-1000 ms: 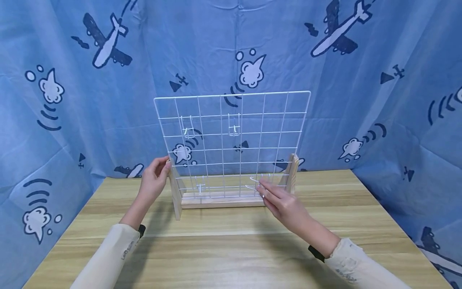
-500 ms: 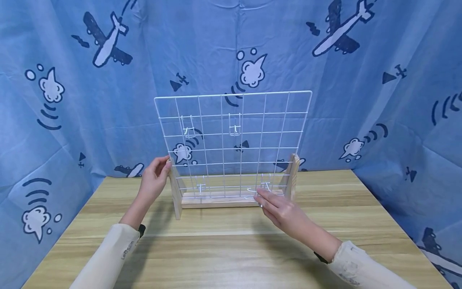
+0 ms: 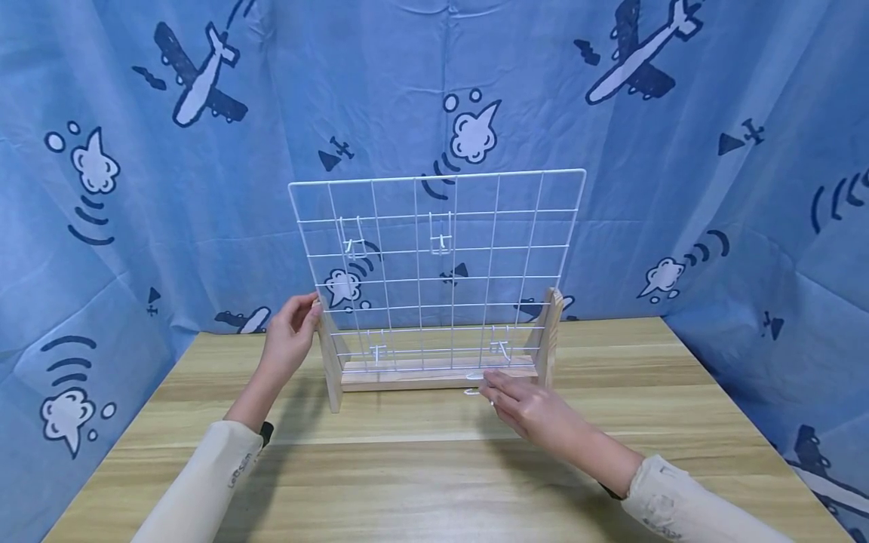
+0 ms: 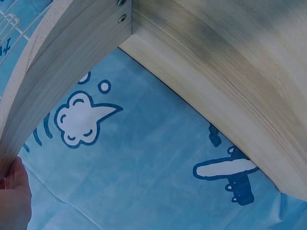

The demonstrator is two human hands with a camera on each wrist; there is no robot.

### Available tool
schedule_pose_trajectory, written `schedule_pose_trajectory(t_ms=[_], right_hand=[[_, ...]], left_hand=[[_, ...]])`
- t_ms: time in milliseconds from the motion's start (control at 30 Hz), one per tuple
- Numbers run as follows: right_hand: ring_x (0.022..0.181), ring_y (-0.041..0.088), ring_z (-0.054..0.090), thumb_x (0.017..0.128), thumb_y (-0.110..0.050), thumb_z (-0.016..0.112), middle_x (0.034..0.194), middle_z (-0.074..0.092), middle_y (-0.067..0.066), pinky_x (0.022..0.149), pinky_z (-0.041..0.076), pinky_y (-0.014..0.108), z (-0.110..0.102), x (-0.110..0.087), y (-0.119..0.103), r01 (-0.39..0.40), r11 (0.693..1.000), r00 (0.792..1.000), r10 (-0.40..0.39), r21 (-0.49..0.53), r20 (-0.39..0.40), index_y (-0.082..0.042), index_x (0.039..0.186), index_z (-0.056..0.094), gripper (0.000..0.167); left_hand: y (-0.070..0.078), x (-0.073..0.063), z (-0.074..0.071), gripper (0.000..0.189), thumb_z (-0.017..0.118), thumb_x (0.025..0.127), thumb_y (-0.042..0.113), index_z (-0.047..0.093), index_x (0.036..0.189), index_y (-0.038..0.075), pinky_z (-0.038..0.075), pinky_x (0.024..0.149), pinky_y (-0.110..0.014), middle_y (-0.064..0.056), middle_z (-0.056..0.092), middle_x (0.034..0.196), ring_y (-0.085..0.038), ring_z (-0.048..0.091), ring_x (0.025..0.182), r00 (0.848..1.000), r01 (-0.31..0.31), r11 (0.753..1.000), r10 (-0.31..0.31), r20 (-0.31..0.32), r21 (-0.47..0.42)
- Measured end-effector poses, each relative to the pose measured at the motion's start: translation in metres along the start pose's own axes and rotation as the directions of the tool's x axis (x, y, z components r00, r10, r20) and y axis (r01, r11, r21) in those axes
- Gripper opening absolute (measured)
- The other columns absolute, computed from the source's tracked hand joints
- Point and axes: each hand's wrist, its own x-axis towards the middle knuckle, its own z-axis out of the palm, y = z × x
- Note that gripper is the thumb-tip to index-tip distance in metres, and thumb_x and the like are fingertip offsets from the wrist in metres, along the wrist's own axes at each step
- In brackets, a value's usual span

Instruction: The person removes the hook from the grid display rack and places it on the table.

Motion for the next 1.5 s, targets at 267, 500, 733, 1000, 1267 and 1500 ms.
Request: schedule_pose_trajectory(t_ms=[267,500,733,1000,1267,1500], right_hand=[[0.095,0.033,0.067,0.106,-0.026,0.023,0.109,0.067,0.023,0.074,0.058,0.037,0.002,-0.009,0.000,-0.034,0.999,0.993,0.036,-0.017,0.109,0.003,0.105,0.070,0.056],[0.096,0.033,0.067,0.069,-0.002,0.080,0.112,0.066,0.023,0.072,0.059,0.036,0.002,-0.012,0.000,-0.064,0.997,0.975,0.070,-0.036,0.212,0.003,0.105,0.071,0.037],[0.092,0.034,0.068,0.070,-0.003,0.081,0.111,0.066,0.024,0.066,0.059,0.034,0.003,-0.015,0.001,-0.073,0.996,0.963,0.083,-0.048,0.255,0.001,0.103,0.072,0.034],[0.091,0.032,0.069,0.073,-0.006,0.079,0.106,0.069,0.021,0.069,0.059,0.035,0.004,-0.020,0.003,-0.086,0.994,0.940,0.102,-0.065,0.325,-0.001,0.102,0.073,0.030],[0.090,0.030,0.069,0.073,-0.005,0.079,0.105,0.069,0.020,0.071,0.059,0.034,0.004,-0.026,0.004,-0.073,0.997,0.939,0.080,-0.036,0.335,0.000,0.104,0.072,0.031],[0.099,0.034,0.066,0.075,-0.007,0.076,0.113,0.065,0.024,0.073,0.059,0.038,0.008,-0.033,0.003,-0.085,0.996,0.942,0.079,0.002,0.326,0.002,0.111,0.069,0.037]], left_hand=[[0.000,0.001,0.000,0.035,0.048,0.102,0.016,0.050,0.132,-0.002,0.047,0.099,-0.038,-0.020,0.058,0.124,-0.029,0.055,0.117,1.000,0.000,1.000,0.000,-0.001,0.001],[-0.001,0.000,0.000,0.034,0.049,0.102,0.015,0.050,0.131,-0.003,0.046,0.099,-0.039,-0.021,0.058,0.123,-0.030,0.056,0.116,1.000,-0.007,1.000,0.007,-0.005,0.002],[-0.001,0.000,0.000,0.033,0.049,0.102,0.015,0.051,0.130,-0.002,0.046,0.099,-0.038,-0.020,0.058,0.123,-0.029,0.056,0.116,1.000,-0.004,1.000,0.004,-0.006,0.002],[0.000,0.000,0.000,0.033,0.049,0.102,0.015,0.050,0.131,-0.002,0.046,0.100,-0.038,-0.020,0.058,0.124,-0.029,0.055,0.117,1.000,0.004,1.000,-0.004,-0.006,0.002],[0.000,0.000,0.002,0.035,0.049,0.102,0.015,0.050,0.132,-0.003,0.046,0.099,-0.040,-0.021,0.057,0.124,-0.030,0.055,0.117,1.000,0.006,1.000,-0.006,0.000,0.004],[0.000,0.001,0.000,0.036,0.048,0.102,0.018,0.049,0.133,-0.002,0.046,0.100,-0.039,-0.020,0.056,0.125,-0.029,0.054,0.119,1.000,0.014,1.000,-0.014,0.006,0.004]])
